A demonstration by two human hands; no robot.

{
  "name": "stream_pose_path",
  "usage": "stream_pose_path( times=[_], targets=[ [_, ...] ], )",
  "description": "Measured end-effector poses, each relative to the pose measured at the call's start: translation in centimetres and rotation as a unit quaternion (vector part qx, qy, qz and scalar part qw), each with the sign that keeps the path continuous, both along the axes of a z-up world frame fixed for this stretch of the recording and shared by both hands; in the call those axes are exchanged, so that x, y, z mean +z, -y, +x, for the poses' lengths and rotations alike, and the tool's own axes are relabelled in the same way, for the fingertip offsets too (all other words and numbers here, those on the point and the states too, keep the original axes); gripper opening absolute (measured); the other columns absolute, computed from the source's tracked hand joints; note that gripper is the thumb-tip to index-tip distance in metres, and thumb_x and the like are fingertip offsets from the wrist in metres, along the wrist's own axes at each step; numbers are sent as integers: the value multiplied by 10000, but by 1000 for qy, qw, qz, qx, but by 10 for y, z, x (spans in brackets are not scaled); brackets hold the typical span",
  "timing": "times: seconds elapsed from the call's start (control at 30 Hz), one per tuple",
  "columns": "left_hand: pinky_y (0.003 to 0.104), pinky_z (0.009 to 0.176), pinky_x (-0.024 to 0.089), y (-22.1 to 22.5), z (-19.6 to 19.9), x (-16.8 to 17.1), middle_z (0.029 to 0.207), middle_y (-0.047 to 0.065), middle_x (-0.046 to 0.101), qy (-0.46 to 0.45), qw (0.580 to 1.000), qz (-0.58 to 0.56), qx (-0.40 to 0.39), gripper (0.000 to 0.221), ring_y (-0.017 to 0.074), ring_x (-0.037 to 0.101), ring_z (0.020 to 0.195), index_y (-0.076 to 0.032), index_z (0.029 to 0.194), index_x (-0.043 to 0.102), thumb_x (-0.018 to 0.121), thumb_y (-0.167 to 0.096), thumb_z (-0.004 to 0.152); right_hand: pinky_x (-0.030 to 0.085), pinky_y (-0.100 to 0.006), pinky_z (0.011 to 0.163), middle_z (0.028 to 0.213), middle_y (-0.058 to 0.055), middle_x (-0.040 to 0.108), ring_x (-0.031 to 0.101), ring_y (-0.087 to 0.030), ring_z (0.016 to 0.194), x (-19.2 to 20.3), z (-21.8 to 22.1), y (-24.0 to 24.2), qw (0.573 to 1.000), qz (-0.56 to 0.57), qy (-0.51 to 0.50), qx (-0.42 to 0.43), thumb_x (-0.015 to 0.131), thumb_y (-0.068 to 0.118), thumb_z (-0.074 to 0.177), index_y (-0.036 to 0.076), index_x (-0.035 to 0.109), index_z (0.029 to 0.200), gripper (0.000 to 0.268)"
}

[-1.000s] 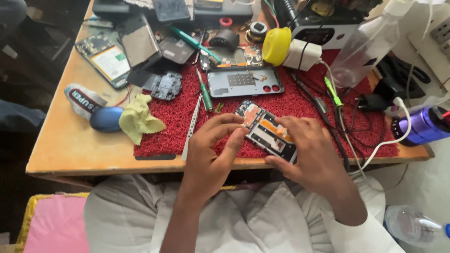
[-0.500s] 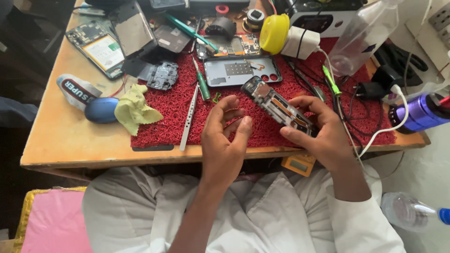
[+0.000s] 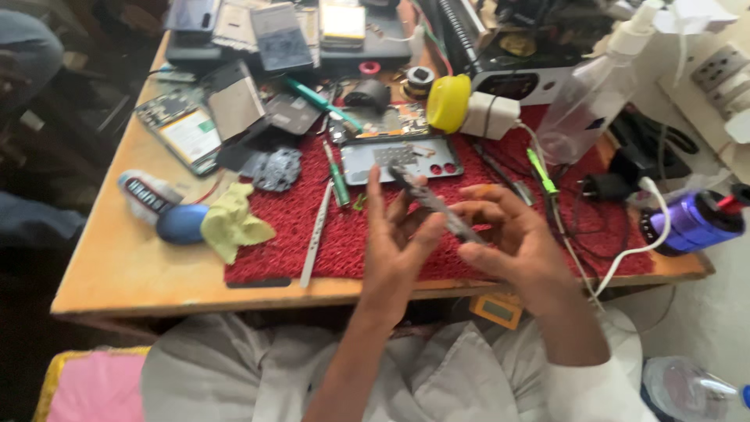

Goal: The person applies adhesive tape to the internal frame of a disassembled smartphone, then places a black screen assembly onto the frame. They use a black card to press the screen into place and wipe the exterior surface.

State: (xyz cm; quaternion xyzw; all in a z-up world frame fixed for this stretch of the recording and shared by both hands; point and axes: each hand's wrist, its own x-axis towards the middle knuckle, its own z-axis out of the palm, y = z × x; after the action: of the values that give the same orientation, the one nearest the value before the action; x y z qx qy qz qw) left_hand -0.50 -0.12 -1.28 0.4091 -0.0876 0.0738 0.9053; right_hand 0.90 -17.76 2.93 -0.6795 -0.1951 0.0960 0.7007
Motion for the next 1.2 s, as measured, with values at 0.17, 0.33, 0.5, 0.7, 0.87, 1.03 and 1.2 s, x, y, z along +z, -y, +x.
stream_pose_path(
  times=[0.17,0.33,0.5,0.7,0.87,1.03,1.2],
  targets=[
    [386,1116,481,-12,-1,-1,1432,195,572,8,996,-93,-17,838,259,588,1297,-46,1625,184,680,-188,965,424,-250,649,1113,-124,648,546,-129,850,-14,-9,-18,995,40,-86,-12,791,157,935,-22,541,1365,529],
    [400,1063,500,-20,-3,4,1350,159,607,31,975,-205,-73,672,252,615,1229,-31,1548,336,676,-221,1000,600,-352,807,1048,-129,727,725,-184,884,-12,-6,-31,949,233,-201,62,698,266,963,-52,598,1243,435],
    [384,989,533,-12,6,3,1263,106,642,0,980,-193,-47,550,214,651,1131,-25,1446,457,701,-95,958,631,-421,749,964,-98,766,752,-206,815,-7,-2,-30,937,201,-283,-42,609,311,919,-1,671,1089,361],
    [366,981,546,-9,6,-2,1256,75,644,-21,978,-205,-16,574,174,668,1104,-66,1427,472,682,-1,896,586,-339,728,956,-87,760,707,-137,804,-18,2,-24,984,19,-148,-93,694,181,949,-24,700,1114,264],
    [368,957,555,-12,1,-6,1276,99,635,-27,973,-229,-29,564,181,665,1091,-45,1442,450,660,31,924,630,-269,738,923,-44,810,748,-90,793,1,7,-3,957,-211,50,-193,688,246,920,48,780,1058,258],
    [390,960,554,-15,-2,-8,1285,106,617,-17,966,-255,-45,625,196,658,1094,-88,1491,410,610,47,915,564,-370,733,908,-146,779,745,-241,768,38,49,54,783,-533,163,-276,758,209,871,79,796,1075,245],
    [420,1051,506,-19,-5,-9,1373,149,592,15,967,-247,-60,641,238,627,1202,-26,1543,369,573,50,940,579,-369,793,946,-134,777,753,-294,835,35,77,70,789,-567,168,-166,735,146,827,70,799,1028,225]
  ],
)
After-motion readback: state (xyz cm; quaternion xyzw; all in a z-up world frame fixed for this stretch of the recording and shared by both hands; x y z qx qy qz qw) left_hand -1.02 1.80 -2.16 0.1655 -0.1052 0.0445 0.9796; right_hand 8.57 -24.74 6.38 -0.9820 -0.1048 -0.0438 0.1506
